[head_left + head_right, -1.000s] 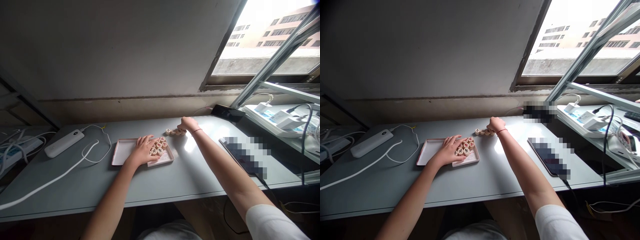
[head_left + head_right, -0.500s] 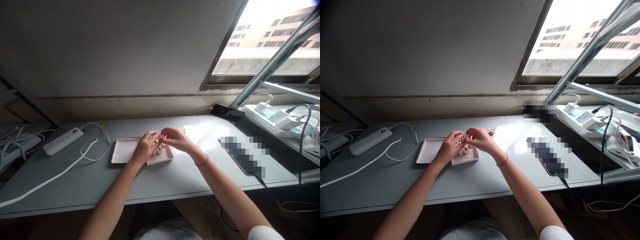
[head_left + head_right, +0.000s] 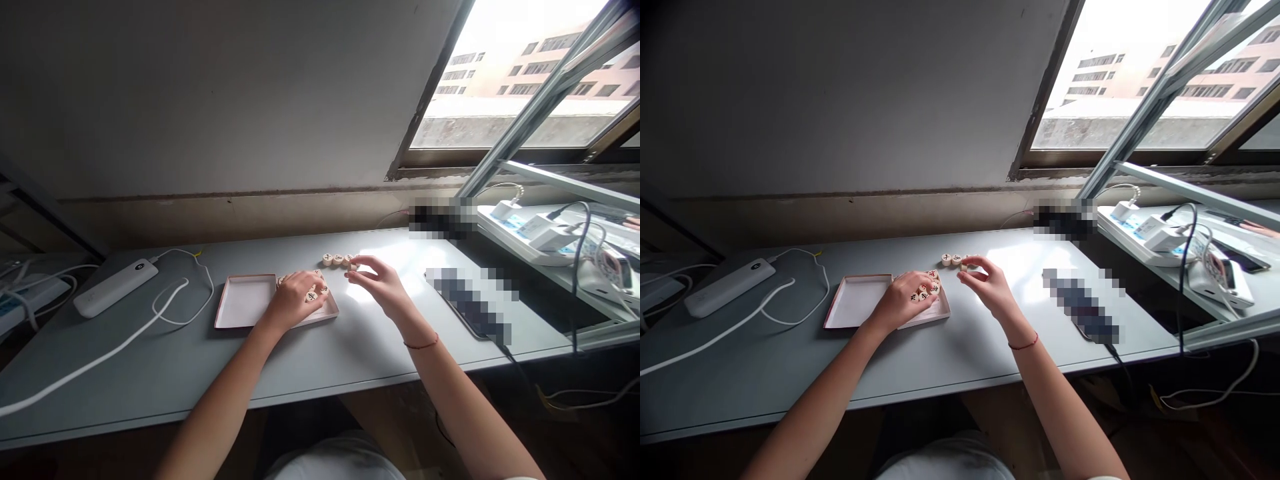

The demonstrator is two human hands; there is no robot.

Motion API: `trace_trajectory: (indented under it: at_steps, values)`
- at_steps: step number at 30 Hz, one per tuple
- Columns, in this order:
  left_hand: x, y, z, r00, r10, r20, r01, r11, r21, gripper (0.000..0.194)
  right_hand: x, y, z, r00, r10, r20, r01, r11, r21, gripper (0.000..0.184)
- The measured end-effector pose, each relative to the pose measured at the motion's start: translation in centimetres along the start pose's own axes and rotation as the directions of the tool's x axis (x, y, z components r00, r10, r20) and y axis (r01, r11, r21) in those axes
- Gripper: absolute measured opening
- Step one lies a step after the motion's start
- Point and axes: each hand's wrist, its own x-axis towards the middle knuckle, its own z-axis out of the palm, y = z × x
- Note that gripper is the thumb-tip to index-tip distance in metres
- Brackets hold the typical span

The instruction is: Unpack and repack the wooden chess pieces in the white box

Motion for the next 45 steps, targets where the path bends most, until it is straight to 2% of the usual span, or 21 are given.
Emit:
trace_trajectory:
  at_steps: [3, 5, 9, 13, 15, 19, 23, 26, 28, 30, 32, 34, 36, 39, 42, 45]
  values:
    - [0.3, 0.5, 0.2, 0.989, 0.04, 0.143, -0.054, 0.994, 0.094, 0.007, -0.5, 0.2, -0.5, 1.0, 0.022, 0.01, -0.022, 1.0, -0.011, 0.044]
    - [0.4, 0.7, 0.3, 0.98, 0.046, 0.194, -0.074, 0.987, 0.142, 0.009, -0.7, 0.3, -0.5, 1.0, -0.004, 0.012, 0.004, 1.0, -0.01, 0.042]
    - [0.6, 0.5, 0.6, 0.972, 0.04, 0.232, -0.091, 0.973, 0.21, 0.012, -1.0, 0.6, -0.1, 0.997, -0.057, 0.045, 0.06, 0.995, -0.076, 0.038]
    - [0.7, 0.1, 0.7, 0.968, 0.049, 0.246, -0.111, 0.964, 0.243, 0.014, -1.6, 1.1, 0.7, 0.986, -0.108, 0.125, 0.135, 0.962, -0.239, 0.028]
    - [0.6, -0.1, 0.4, 0.976, 0.037, 0.217, -0.09, 0.966, 0.244, 0.011, -1.9, 1.2, 1.4, 0.97, -0.158, 0.186, 0.217, 0.907, -0.361, 0.018]
    - [0.0, -1.1, -1.1, 0.981, -0.047, 0.188, -0.002, 0.968, 0.253, 0.012, -1.9, 0.9, 2.7, 0.92, -0.223, 0.323, 0.379, 0.713, -0.59, 0.005]
    - [-0.7, -2.6, -2.8, 0.954, -0.195, 0.227, 0.134, 0.957, 0.258, 0.045, -1.3, 0.5, 3.8, 0.89, -0.18, 0.419, 0.445, 0.543, -0.712, 0.007]
    - [-1.0, -3.5, -3.3, 0.907, -0.311, 0.284, 0.24, 0.936, 0.258, 0.066, -1.1, 0.4, 4.3, 0.895, -0.157, 0.418, 0.441, 0.456, -0.773, 0.007]
    - [-1.1, -3.7, -3.4, 0.874, -0.348, 0.339, 0.269, 0.928, 0.258, 0.074, -1.1, 0.4, 4.4, 0.905, -0.14, 0.402, 0.421, 0.434, -0.797, 0.008]
    - [-1.0, -3.6, -3.4, 0.854, -0.353, 0.383, 0.267, 0.928, 0.26, 0.078, -1.1, 0.5, 4.3, 0.912, -0.126, 0.391, 0.403, 0.452, -0.796, 0.008]
    - [-0.9, -3.5, -3.5, 0.845, -0.354, 0.401, 0.262, 0.928, 0.267, 0.079, -0.8, 0.6, 4.0, 0.908, -0.124, 0.4, 0.404, 0.511, -0.759, 0.006]
    - [-0.9, -3.4, -3.5, 0.842, -0.357, 0.405, 0.26, 0.925, 0.275, 0.077, 0.0, 0.9, 3.4, 0.906, -0.14, 0.401, 0.404, 0.571, -0.715, 0.012]
    - [-0.8, -3.3, -3.5, 0.842, -0.356, 0.406, 0.257, 0.925, 0.28, 0.076, 1.4, 1.0, 3.0, 0.919, -0.166, 0.358, 0.384, 0.58, -0.718, 0.018]
    - [-0.8, -3.3, -3.4, 0.847, -0.347, 0.404, 0.248, 0.928, 0.277, 0.074, 3.9, 1.2, 3.0, 0.947, -0.162, 0.279, 0.323, 0.478, -0.817, 0.027]
    - [-0.9, -3.6, -3.3, 0.85, -0.344, 0.399, 0.25, 0.93, 0.269, 0.075, 6.2, 1.3, 3.9, 0.96, -0.051, 0.274, 0.275, 0.322, -0.906, 0.04]
    - [-1.1, -4.0, -3.3, 0.856, -0.336, 0.392, 0.251, 0.935, 0.252, 0.081, 7.6, 1.3, 4.7, 0.959, 0.05, 0.278, 0.261, 0.217, -0.941, 0.034]
